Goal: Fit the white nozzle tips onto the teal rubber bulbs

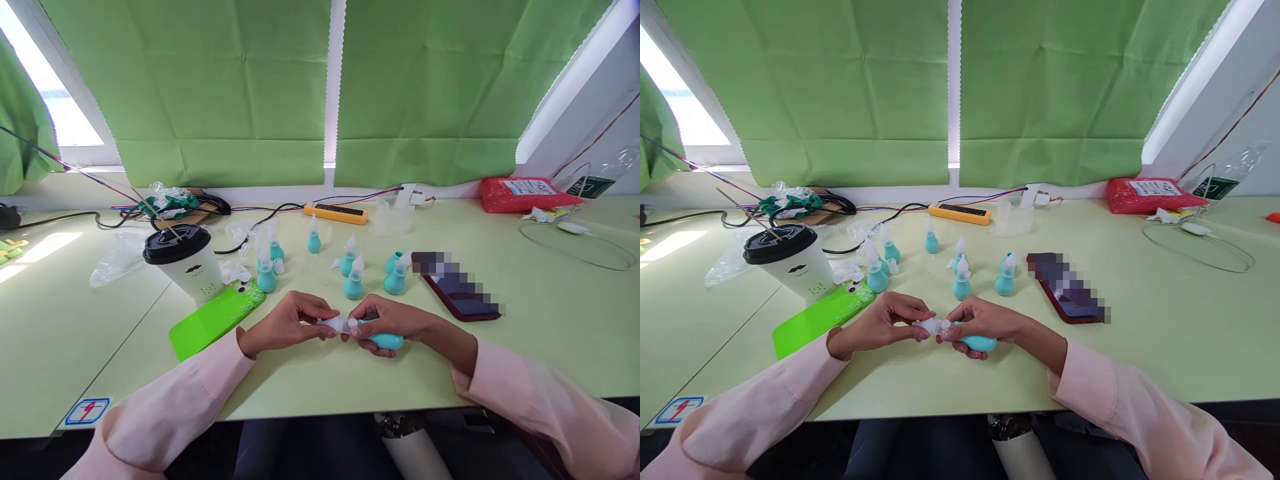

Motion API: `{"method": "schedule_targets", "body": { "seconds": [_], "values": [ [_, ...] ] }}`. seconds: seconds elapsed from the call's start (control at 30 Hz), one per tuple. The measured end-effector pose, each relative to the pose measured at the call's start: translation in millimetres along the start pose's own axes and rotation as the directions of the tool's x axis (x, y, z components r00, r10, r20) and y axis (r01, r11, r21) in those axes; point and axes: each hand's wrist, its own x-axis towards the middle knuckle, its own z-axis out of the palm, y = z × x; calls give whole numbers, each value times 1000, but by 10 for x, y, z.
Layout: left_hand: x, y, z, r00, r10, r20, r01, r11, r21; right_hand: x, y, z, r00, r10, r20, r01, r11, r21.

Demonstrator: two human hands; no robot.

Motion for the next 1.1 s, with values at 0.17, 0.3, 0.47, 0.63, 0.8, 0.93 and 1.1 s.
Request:
{"method": "schedule_targets", "body": {
  "seconds": [0.17, 0.3, 0.47, 0.63, 0.8, 0.93, 1.1],
  "values": [
    [-22, -67, 11, 989, -122, 81, 126, 991, -45, -23, -21, 63, 997, -67, -42, 54, 963, -264],
    [-26, -127, 31, 979, -178, 98, 185, 980, -68, -31, -3, 131, 977, -141, -163, 46, 876, -481],
    [-2, -136, 37, 979, -186, 80, 198, 962, -189, -26, 41, 163, 944, -252, -215, 86, 814, -575],
    [3, -87, 43, 980, -186, 71, 197, 957, -211, -35, 20, 158, 965, -175, -194, 70, 889, -453],
    [0, -84, 40, 982, -189, 16, 185, 939, -289, -28, 2, 166, 971, -183, -152, 117, 924, -364],
    [29, -80, 47, 981, -173, -83, 134, 927, -351, 15, 4, 182, 938, -294, -183, 217, 911, -352],
    [93, -22, -9, 960, -92, -265, -18, 923, -385, -82, -149, 152, 780, -563, -274, 350, 755, -554]
  ]
}}
